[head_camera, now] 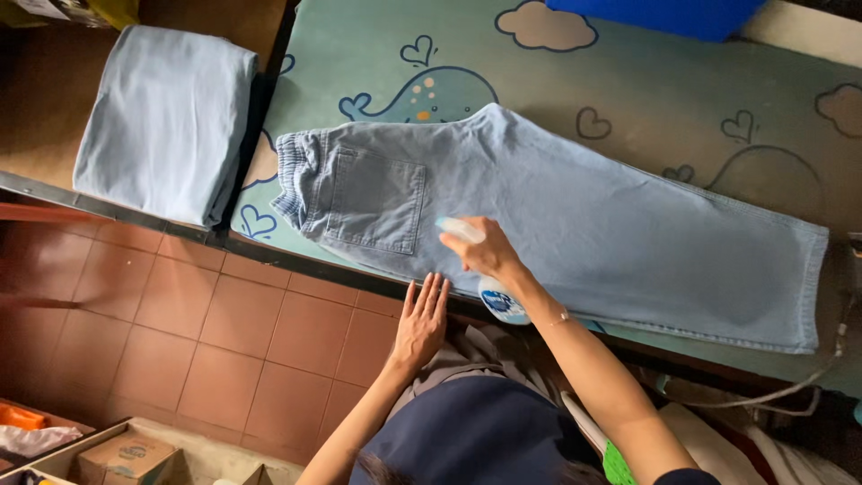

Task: The person irons a pair of light blue pants on a padded surface, spraying them with water and folding them before placing them onto a stack of folded items.

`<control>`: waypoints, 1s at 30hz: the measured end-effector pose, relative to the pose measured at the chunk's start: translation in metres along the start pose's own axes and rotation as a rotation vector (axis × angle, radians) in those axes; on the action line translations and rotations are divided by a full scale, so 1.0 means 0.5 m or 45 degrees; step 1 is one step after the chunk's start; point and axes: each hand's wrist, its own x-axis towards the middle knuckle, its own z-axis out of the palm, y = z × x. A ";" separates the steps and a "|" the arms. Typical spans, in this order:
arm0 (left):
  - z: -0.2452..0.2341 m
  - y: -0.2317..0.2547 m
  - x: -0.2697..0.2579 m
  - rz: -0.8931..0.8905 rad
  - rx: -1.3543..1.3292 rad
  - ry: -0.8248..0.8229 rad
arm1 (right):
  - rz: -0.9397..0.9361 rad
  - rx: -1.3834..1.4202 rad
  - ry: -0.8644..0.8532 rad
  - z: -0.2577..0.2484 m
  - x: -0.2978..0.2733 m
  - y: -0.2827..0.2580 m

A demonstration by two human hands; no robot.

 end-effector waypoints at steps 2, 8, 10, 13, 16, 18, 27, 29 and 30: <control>-0.003 0.001 0.001 -0.015 0.016 -0.011 | 0.041 0.029 0.040 -0.016 -0.007 0.042; -0.018 0.036 0.056 -0.159 -0.072 0.212 | 0.220 0.322 0.317 -0.148 -0.134 0.117; -0.014 0.063 0.088 -0.237 -0.079 0.254 | 0.232 0.349 0.416 -0.191 -0.165 0.196; 0.013 0.110 0.164 -0.235 -0.162 0.260 | 0.276 0.324 0.521 -0.266 -0.205 0.282; 0.061 0.171 0.247 -0.092 -0.211 0.189 | 0.259 0.448 0.651 -0.342 -0.236 0.316; 0.094 0.220 0.307 -0.023 -0.288 -0.073 | 0.279 0.350 0.685 -0.407 -0.248 0.313; 0.139 0.443 0.456 0.134 -0.184 -0.523 | -0.536 0.177 1.212 -0.795 -0.088 0.443; 0.155 0.448 0.453 0.183 -0.137 -0.395 | -0.585 0.209 1.231 -0.854 -0.034 0.439; 0.162 0.447 0.447 0.216 -0.086 -0.271 | -0.636 0.246 1.232 -0.880 -0.006 0.438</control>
